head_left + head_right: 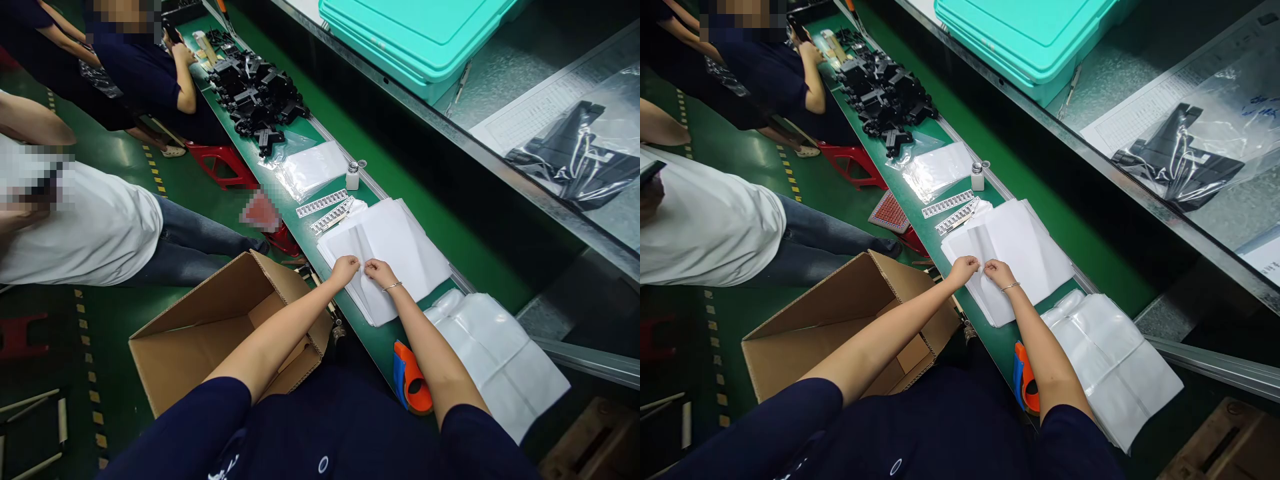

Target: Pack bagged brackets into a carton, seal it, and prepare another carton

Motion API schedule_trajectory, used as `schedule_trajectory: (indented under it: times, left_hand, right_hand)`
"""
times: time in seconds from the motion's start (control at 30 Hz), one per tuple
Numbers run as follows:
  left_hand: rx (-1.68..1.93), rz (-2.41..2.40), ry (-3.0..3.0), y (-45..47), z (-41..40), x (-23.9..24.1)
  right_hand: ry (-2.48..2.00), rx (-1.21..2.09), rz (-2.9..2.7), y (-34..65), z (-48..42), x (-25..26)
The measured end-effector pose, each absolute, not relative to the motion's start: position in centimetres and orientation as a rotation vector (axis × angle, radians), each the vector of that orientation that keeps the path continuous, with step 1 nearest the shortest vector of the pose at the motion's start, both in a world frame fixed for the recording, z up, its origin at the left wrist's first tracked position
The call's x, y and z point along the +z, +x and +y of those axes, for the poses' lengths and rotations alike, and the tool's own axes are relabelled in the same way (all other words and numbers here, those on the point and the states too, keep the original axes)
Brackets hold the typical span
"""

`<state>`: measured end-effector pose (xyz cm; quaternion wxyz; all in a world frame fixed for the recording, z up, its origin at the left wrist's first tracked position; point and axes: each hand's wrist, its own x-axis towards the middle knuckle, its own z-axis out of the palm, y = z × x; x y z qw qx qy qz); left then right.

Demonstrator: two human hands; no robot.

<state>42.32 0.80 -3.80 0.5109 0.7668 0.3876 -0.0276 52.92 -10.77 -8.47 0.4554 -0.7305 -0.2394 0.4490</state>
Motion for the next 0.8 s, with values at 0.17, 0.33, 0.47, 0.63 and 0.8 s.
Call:
schedule_trajectory:
  times: [0.17,0.33,0.47,0.63,0.8]
  left_hand:
    - [-0.108,0.964,1.786,42.1,0.8,-4.5]
    - [-0.176,1.090,1.762,41.6,1.3,-5.6]
    - [-0.251,1.191,1.724,41.0,2.1,-6.8]
    - [-0.213,1.258,1.683,40.3,2.9,-6.8]
    - [0.054,1.141,1.679,41.3,1.5,-2.5]
  right_hand:
    - [-1.773,1.122,-0.573,53.0,-10.8,-8.2]
    - [-1.755,1.103,-0.563,53.5,-11.1,-7.4]
    - [-1.762,1.061,-0.566,54.3,-11.5,-6.5]
    - [-1.813,1.002,-0.629,55.7,-12.4,-4.7]
    - [-1.930,0.873,-0.801,56.5,-13.1,-1.5]
